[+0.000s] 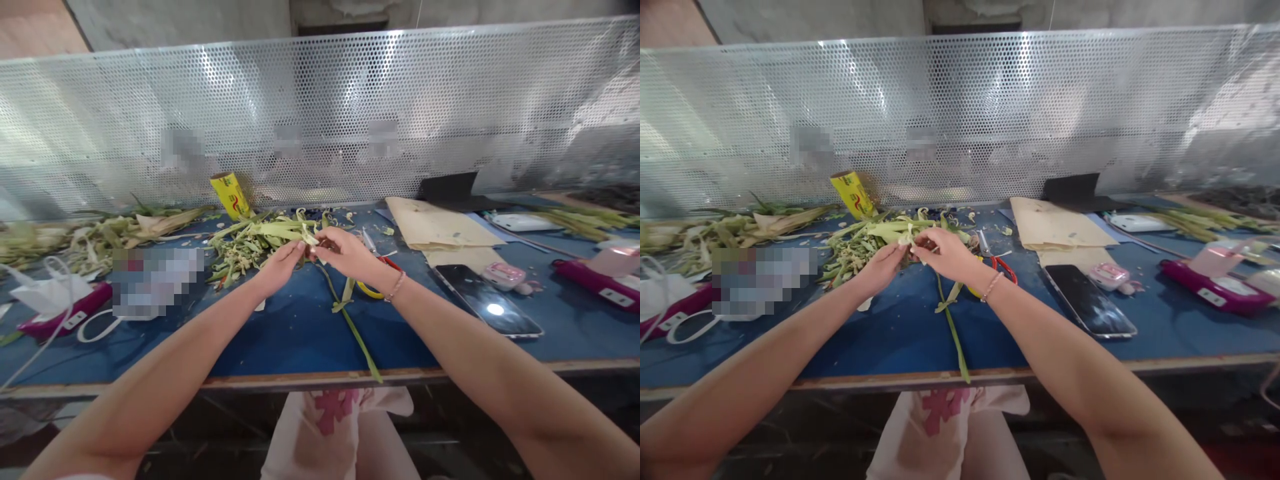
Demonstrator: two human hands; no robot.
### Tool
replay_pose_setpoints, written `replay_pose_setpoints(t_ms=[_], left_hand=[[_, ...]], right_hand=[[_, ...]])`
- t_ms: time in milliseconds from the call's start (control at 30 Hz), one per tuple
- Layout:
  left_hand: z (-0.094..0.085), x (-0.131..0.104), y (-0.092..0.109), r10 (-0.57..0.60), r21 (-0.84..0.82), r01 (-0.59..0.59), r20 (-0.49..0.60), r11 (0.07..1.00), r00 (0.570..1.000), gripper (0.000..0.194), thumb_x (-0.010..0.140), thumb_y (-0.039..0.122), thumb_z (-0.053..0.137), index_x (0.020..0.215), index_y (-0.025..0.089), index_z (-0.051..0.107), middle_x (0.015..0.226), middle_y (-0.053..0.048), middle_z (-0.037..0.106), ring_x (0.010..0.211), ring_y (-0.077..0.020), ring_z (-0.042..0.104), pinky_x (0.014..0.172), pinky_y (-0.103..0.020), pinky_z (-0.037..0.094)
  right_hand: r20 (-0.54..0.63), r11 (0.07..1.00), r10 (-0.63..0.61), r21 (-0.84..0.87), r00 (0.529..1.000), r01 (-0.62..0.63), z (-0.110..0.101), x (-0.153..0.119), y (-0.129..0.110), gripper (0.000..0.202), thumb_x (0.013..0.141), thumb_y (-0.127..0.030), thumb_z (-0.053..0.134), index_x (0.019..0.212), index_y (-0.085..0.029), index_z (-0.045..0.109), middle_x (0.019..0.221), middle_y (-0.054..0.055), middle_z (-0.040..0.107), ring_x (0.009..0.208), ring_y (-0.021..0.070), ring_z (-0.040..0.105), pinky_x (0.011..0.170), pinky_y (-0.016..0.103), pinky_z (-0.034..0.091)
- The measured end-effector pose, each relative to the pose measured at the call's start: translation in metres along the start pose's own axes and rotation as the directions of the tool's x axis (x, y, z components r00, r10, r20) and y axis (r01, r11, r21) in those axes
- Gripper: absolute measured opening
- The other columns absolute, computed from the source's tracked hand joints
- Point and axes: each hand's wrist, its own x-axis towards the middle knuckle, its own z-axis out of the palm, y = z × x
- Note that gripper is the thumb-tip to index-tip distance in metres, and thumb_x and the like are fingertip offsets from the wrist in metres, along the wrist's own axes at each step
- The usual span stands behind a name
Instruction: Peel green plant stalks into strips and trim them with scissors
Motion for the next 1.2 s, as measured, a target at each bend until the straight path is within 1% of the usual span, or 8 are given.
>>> replay_pose_setpoints(t_ms=[133, 233, 400, 533, 633, 900, 1067, 1200], left_hand=[[0.001, 0.002, 0.001, -0.003, 0.099, -0.005, 0.081, 0.995, 0.997, 0.025, 0.079, 0.033, 0.044, 0.067, 0.017, 0.058, 0.069, -0.003, 0.058, 0.070, -0.0151, 0.051, 0.073, -0.027, 0.040], [0.004, 0.003, 0.001, 0.040, 0.237, -0.040, 0.004, 0.971, 0.999, 0.016, 0.076, 0.024, 0.045, 0.067, 0.017, 0.057, 0.072, -0.004, 0.057, 0.074, -0.0166, 0.052, 0.076, -0.030, 0.040], [0.011, -0.001, 0.004, 0.206, 0.406, -0.157, -0.081, 0.900, 0.975, 0.010, 0.072, 0.013, 0.046, 0.077, 0.018, 0.054, 0.082, -0.005, 0.055, 0.083, -0.0177, 0.051, 0.081, -0.032, 0.038], [0.016, -0.007, 0.010, 0.310, 0.523, -0.229, -0.071, 0.821, 0.948, 0.011, 0.075, 0.011, 0.039, 0.075, 0.018, 0.048, 0.078, -0.005, 0.051, 0.077, -0.0165, 0.049, 0.075, -0.032, 0.040], [0.017, -0.008, 0.012, 0.344, 0.547, -0.264, -0.047, 0.794, 0.938, 0.011, 0.077, 0.011, 0.036, 0.072, 0.018, 0.043, 0.073, -0.003, 0.048, 0.071, -0.0148, 0.047, 0.068, -0.030, 0.040], [0.012, -0.007, 0.006, 0.301, 0.350, -0.252, -0.093, 0.902, 0.949, 0.017, 0.081, 0.022, 0.037, 0.066, 0.018, 0.043, 0.063, 0.000, 0.045, 0.061, -0.0121, 0.043, 0.061, -0.027, 0.037], [0.017, -0.011, 0.007, 0.250, 0.101, -0.233, -0.230, 0.967, 0.941, 0.015, 0.078, 0.027, 0.047, 0.066, 0.018, 0.048, 0.065, 0.000, 0.047, 0.063, -0.0113, 0.042, 0.067, -0.026, 0.037], [0.022, -0.014, 0.009, 0.144, -0.162, -0.192, -0.268, 0.968, 0.952, 0.014, 0.076, 0.033, 0.052, 0.074, 0.018, 0.052, 0.073, 0.000, 0.049, 0.068, -0.0106, 0.044, 0.066, -0.024, 0.039]], right_hand=[[-0.043, 0.983, -0.073, -0.172, 0.996, 0.065, 0.006, -0.002, 0.003, 0.007, 0.078, -0.018, 0.045, 0.073, -0.016, 0.049, 0.072, 0.002, 0.055, 0.069, 0.0118, 0.051, 0.065, 0.025, 0.041], [-0.023, 0.935, -0.151, -0.327, 0.988, 0.135, 0.005, -0.002, 0.005, 0.009, 0.080, -0.016, 0.041, 0.072, -0.016, 0.046, 0.074, 0.004, 0.051, 0.071, 0.0134, 0.048, 0.067, 0.027, 0.039], [-0.033, 0.863, -0.109, -0.498, 0.994, 0.078, 0.010, -0.005, -0.001, 0.010, 0.080, -0.013, 0.035, 0.073, -0.017, 0.040, 0.072, 0.005, 0.048, 0.066, 0.0144, 0.044, 0.063, 0.027, 0.037], [-0.043, 0.850, -0.038, -0.527, 0.998, 0.009, 0.015, -0.008, -0.011, 0.011, 0.079, -0.008, 0.031, 0.078, -0.017, 0.037, 0.070, 0.004, 0.048, 0.062, 0.0139, 0.044, 0.058, 0.026, 0.035], [-0.020, 0.867, -0.050, -0.497, 0.999, 0.034, 0.016, -0.010, -0.015, 0.009, 0.077, -0.008, 0.033, 0.080, -0.017, 0.035, 0.071, 0.005, 0.048, 0.063, 0.0143, 0.045, 0.058, 0.025, 0.036], [-0.010, 0.904, -0.172, -0.399, 0.985, 0.154, 0.008, -0.006, -0.016, 0.011, 0.083, -0.015, 0.029, 0.076, -0.019, 0.037, 0.068, 0.003, 0.047, 0.063, 0.0137, 0.045, 0.058, 0.025, 0.035], [-0.058, 0.943, -0.170, -0.301, 0.984, 0.145, 0.007, -0.006, -0.024, 0.012, 0.083, -0.018, 0.032, 0.074, -0.019, 0.041, 0.064, 0.000, 0.046, 0.057, 0.0113, 0.043, 0.055, 0.023, 0.032], [-0.094, 0.980, -0.124, -0.166, 0.988, 0.107, 0.009, -0.006, -0.027, 0.012, 0.083, -0.020, 0.035, 0.077, -0.019, 0.045, 0.064, -0.002, 0.047, 0.056, 0.0096, 0.043, 0.055, 0.022, 0.032]])
